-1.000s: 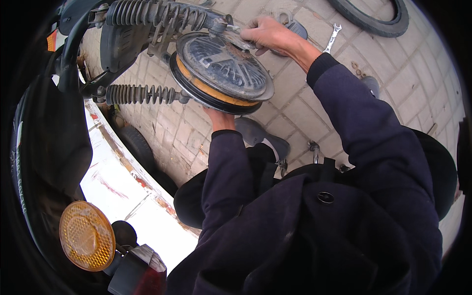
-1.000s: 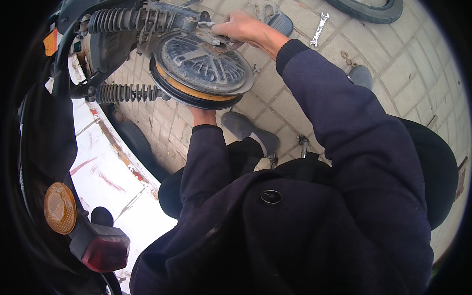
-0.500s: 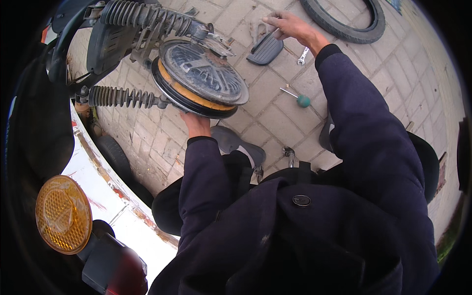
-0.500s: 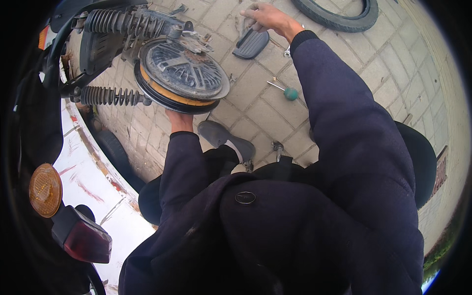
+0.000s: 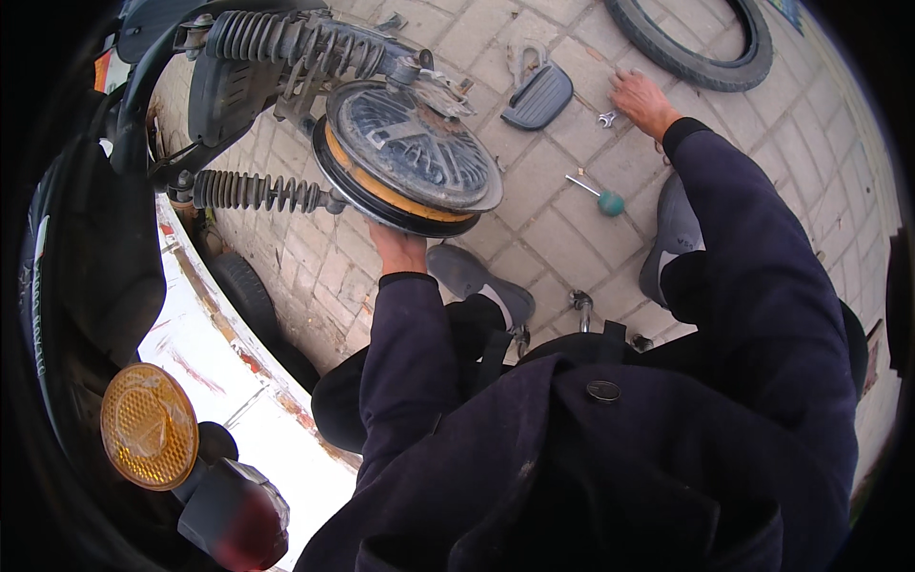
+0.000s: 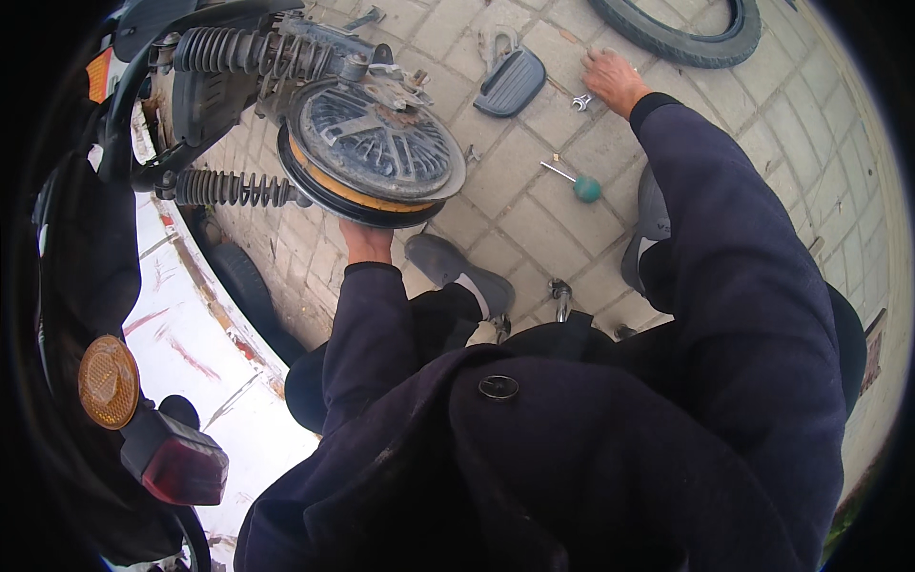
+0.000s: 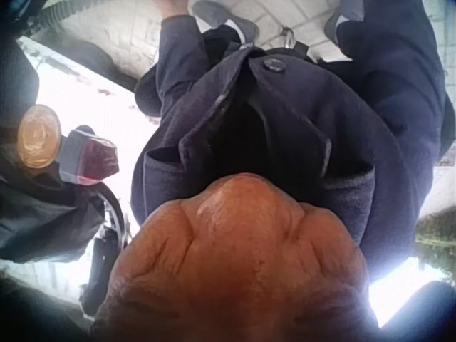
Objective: The person kneels beside a scooter and uses a wrench to loosen and remove a bolt from the rear wheel hub. They then use a screwdriver to adjust a small metal clip on the hub. The person continues to manipulate the hub and clip with their hands.
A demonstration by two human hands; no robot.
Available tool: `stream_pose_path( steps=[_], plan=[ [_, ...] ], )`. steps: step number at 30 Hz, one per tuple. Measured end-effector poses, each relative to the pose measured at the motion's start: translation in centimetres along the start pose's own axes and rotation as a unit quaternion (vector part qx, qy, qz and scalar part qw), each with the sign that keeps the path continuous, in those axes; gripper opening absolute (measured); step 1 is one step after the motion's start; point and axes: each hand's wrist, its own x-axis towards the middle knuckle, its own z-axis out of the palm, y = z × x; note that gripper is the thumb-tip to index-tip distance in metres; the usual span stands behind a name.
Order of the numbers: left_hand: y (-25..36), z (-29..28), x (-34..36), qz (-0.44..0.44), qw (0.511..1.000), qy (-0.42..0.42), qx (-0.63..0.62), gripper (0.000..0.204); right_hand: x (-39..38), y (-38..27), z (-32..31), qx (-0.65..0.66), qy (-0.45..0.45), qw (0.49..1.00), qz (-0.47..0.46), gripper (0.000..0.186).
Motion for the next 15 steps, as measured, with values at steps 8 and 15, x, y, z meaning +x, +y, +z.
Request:
stream_pose_path(
  steps=[8,15],
  plan=[
    [0.5,1.6,-1.1,0.029,0.999,0.031,-0.011,0.046,-2.4,-3.9,-1.8,0.277,-0.017,0.945,0.171,0.024],
    [1.7,5.0,-7.3,0.009,0.983,0.175,0.048,0.076,1.1,-13.4,-10.4,0.729,0.097,0.644,0.209,0.037]
  ],
)
